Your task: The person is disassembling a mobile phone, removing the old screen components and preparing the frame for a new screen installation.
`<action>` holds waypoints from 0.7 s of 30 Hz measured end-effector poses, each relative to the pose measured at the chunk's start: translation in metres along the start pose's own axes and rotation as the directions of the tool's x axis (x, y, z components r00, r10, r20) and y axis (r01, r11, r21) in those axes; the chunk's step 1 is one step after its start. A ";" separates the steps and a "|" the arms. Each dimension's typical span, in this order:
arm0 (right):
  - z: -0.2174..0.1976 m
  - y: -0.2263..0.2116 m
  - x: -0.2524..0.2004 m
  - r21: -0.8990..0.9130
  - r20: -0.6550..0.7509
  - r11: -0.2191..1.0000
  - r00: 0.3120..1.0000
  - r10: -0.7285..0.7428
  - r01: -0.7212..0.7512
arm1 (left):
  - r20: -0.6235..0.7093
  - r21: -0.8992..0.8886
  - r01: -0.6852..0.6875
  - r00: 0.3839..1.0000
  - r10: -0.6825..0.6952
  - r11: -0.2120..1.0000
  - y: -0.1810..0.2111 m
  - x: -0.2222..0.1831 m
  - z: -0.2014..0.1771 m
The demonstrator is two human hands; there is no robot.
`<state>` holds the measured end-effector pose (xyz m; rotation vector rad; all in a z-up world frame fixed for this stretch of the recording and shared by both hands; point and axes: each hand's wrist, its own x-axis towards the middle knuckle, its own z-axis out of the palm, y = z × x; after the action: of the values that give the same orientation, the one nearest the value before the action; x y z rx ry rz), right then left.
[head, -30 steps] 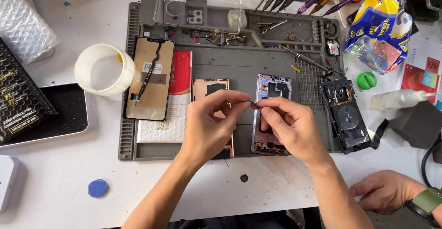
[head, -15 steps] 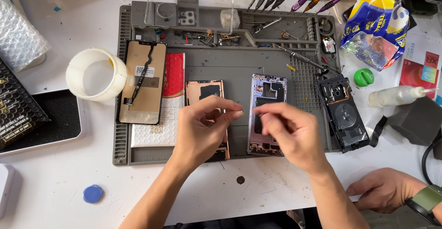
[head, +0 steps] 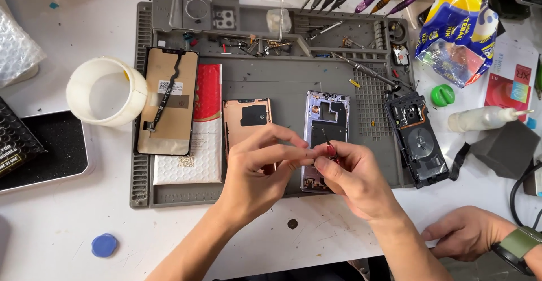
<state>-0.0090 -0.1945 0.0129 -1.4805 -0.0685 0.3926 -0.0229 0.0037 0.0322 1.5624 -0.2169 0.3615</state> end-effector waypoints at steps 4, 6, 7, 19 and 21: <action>0.002 0.001 0.002 -0.051 -0.024 0.997 0.998 -0.050 0.049 | 0.022 0.013 0.011 1.000 -0.011 1.000 -0.001 0.000 -0.001; 0.006 -0.007 0.002 -0.076 -0.033 0.995 0.997 -0.068 0.065 | 0.024 0.026 -0.005 1.000 0.005 1.000 0.002 0.000 -0.002; 0.008 -0.012 0.002 -0.132 -0.046 0.987 0.995 -0.094 0.087 | 0.030 0.041 -0.007 1.000 0.006 0.999 0.006 0.001 -0.003; -0.015 -0.033 0.058 -0.856 0.078 0.380 0.814 -0.575 0.350 | -0.048 0.325 0.010 0.999 0.006 0.946 -0.013 -0.003 -0.008; -0.013 -0.027 0.062 -0.865 0.112 0.342 0.805 -0.583 0.368 | -0.043 0.386 -0.013 0.999 0.032 0.923 -0.012 -0.004 -0.007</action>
<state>0.0584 -0.1891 0.0258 -2.4020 -0.6085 -0.4093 -0.0231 0.0111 0.0198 1.9386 -0.1303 0.4810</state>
